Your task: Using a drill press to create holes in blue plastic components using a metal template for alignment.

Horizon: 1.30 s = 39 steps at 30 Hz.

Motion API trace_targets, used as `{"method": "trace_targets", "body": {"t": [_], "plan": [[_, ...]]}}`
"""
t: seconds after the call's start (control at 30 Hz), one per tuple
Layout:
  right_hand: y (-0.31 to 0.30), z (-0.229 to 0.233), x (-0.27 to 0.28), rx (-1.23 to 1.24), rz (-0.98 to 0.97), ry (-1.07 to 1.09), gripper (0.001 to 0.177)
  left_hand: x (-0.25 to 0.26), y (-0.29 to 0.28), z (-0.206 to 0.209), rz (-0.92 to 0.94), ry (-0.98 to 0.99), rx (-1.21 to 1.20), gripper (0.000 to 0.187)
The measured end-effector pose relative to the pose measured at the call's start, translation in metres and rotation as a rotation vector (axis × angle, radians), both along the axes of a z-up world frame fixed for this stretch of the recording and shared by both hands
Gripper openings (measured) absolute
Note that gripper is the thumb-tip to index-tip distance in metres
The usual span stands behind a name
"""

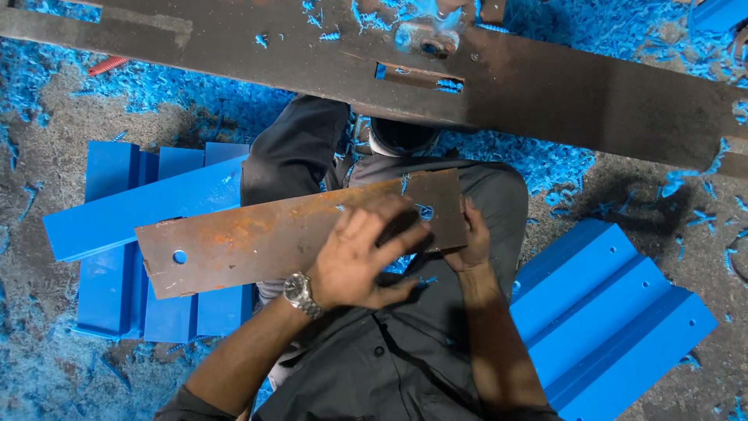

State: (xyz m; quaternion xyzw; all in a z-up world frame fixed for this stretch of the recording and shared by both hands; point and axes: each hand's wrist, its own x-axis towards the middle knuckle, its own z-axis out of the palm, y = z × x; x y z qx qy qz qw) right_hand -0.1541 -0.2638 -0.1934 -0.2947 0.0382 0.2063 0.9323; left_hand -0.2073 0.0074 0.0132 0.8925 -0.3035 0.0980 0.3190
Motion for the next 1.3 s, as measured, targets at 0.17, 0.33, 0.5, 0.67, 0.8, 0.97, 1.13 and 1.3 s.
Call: {"method": "trace_targets", "body": {"t": [0.17, 0.33, 0.5, 0.67, 0.8, 0.97, 1.13, 1.3], "plan": [[-0.003, -0.019, -0.012, -0.436, -0.113, -0.149, 0.027, 0.002, -0.063, -0.010, -0.247, -0.073, 0.079, 0.080], [-0.001, -0.081, -0.032, -1.190, -0.302, -0.359, 0.032, 0.012, -0.089, -0.034, -0.103, -0.235, 0.447, 0.052], [-0.010, -0.121, -0.042, -1.971, -0.524, -0.532, 0.041, 0.013, -0.099, -0.044, -0.128, -0.299, 0.483, 0.043], [-0.034, -0.098, -0.016, -1.646, -0.112, -0.459, 0.050, 0.019, -0.102, -0.045, -0.161, -0.312, 0.586, 0.047], [-0.045, -0.110, -0.016, -1.447, 0.146, -0.442, 0.055, 0.023, -0.105, -0.058, -0.151, -0.277, 0.496, 0.049], [-0.045, -0.123, -0.021, -1.773, 0.133, -0.569, 0.055, 0.021, -0.105, -0.059, -0.121, -0.257, 0.432, 0.050], [-0.038, -0.109, -0.016, -1.596, 0.081, -0.707, 0.053, 0.022, -0.102, -0.057, -0.117, -0.223, 0.434, 0.058], [-0.032, -0.099, -0.011, -1.751, 0.017, -0.870, 0.050, 0.013, -0.084, -0.049, -0.181, -0.129, 0.321, 0.055]]}}
